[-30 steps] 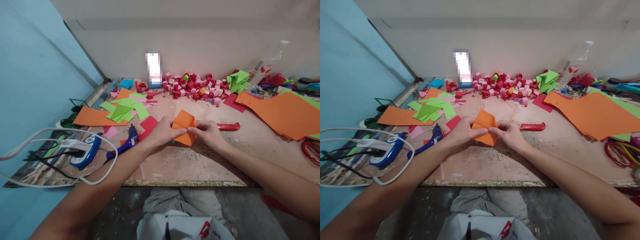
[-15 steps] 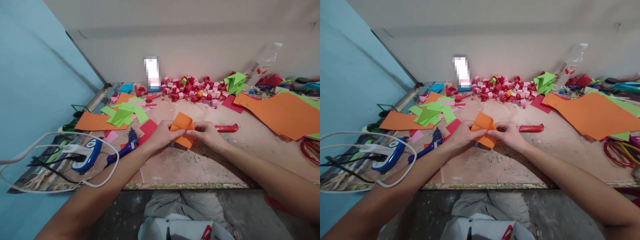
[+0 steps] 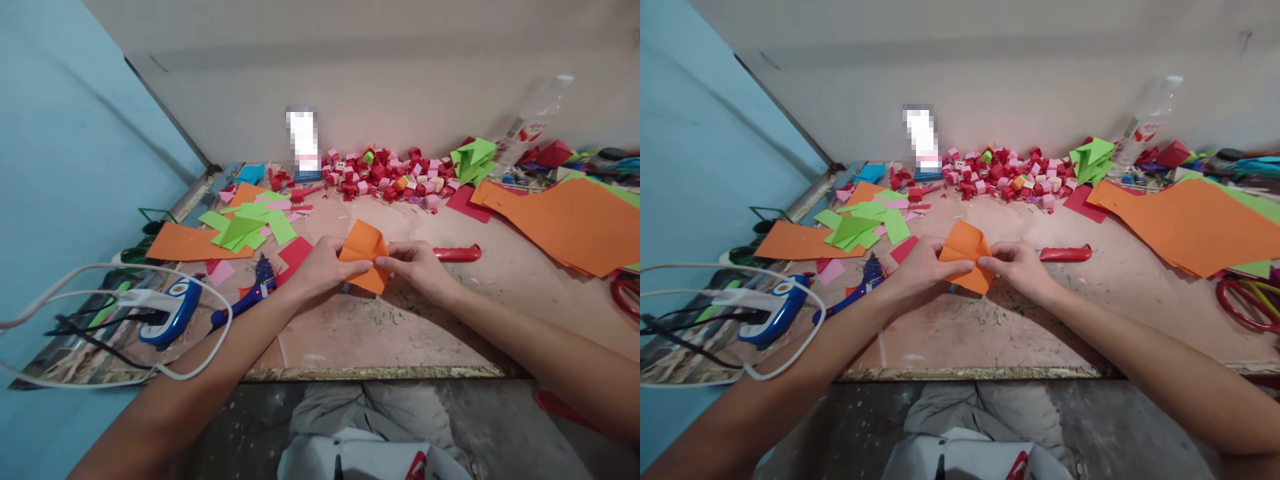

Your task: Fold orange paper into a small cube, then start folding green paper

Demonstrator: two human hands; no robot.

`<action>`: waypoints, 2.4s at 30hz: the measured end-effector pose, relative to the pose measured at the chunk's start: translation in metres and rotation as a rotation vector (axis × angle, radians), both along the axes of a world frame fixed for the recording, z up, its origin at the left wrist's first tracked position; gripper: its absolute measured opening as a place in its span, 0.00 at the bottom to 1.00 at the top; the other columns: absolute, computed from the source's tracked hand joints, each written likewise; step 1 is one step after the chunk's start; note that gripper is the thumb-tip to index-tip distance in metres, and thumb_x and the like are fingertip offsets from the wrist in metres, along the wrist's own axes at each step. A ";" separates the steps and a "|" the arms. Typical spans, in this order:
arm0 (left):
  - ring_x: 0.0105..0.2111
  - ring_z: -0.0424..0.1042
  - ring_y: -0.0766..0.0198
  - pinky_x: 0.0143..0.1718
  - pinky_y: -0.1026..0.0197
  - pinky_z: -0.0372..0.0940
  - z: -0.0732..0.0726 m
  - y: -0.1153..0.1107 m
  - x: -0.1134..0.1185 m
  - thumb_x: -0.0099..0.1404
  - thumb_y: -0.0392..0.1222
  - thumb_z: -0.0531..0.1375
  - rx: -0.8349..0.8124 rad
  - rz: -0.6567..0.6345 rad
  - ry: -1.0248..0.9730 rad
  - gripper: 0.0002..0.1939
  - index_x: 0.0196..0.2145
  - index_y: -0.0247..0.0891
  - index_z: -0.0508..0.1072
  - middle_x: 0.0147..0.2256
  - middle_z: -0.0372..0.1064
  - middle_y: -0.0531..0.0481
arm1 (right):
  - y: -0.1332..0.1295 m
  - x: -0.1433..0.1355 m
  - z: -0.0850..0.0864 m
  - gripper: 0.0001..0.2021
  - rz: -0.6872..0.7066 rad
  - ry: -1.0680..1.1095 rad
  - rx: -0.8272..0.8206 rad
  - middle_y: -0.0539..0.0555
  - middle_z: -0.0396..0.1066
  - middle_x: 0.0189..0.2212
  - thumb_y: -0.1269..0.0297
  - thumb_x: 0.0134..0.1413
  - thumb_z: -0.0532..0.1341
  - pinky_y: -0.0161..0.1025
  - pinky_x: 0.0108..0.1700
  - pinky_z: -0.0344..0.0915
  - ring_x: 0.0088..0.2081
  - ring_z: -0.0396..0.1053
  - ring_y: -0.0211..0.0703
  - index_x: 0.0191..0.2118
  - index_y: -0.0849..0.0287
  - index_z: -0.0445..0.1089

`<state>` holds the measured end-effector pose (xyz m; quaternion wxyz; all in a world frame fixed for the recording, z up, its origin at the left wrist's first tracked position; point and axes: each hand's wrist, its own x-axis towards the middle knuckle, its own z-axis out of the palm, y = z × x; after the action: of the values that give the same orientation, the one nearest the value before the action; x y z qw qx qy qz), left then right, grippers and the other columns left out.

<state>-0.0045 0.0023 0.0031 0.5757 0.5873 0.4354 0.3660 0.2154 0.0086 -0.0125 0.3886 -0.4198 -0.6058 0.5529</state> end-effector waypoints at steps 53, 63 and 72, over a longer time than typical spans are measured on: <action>0.38 0.84 0.53 0.42 0.53 0.80 0.009 -0.007 0.003 0.56 0.51 0.77 0.035 0.247 -0.022 0.19 0.40 0.36 0.84 0.42 0.85 0.42 | -0.003 0.004 0.016 0.20 0.032 0.117 -0.032 0.52 0.78 0.24 0.44 0.56 0.74 0.37 0.31 0.69 0.25 0.71 0.39 0.29 0.57 0.81; 0.40 0.84 0.50 0.41 0.52 0.80 0.006 0.000 0.000 0.53 0.55 0.78 0.013 0.261 0.017 0.23 0.39 0.35 0.83 0.43 0.85 0.41 | -0.002 0.002 0.014 0.21 0.004 0.059 0.029 0.52 0.78 0.24 0.42 0.57 0.73 0.39 0.31 0.70 0.25 0.72 0.41 0.29 0.56 0.80; 0.37 0.82 0.54 0.39 0.57 0.78 0.005 -0.009 0.001 0.61 0.52 0.74 0.036 0.117 0.089 0.19 0.41 0.34 0.85 0.40 0.84 0.42 | -0.004 0.001 0.011 0.12 -0.018 0.089 0.077 0.55 0.83 0.36 0.51 0.58 0.73 0.41 0.39 0.73 0.35 0.77 0.45 0.36 0.56 0.84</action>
<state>-0.0033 -0.0064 0.0084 0.5229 0.5869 0.4875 0.3800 0.2161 0.0045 -0.0019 0.4361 -0.3851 -0.6047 0.5440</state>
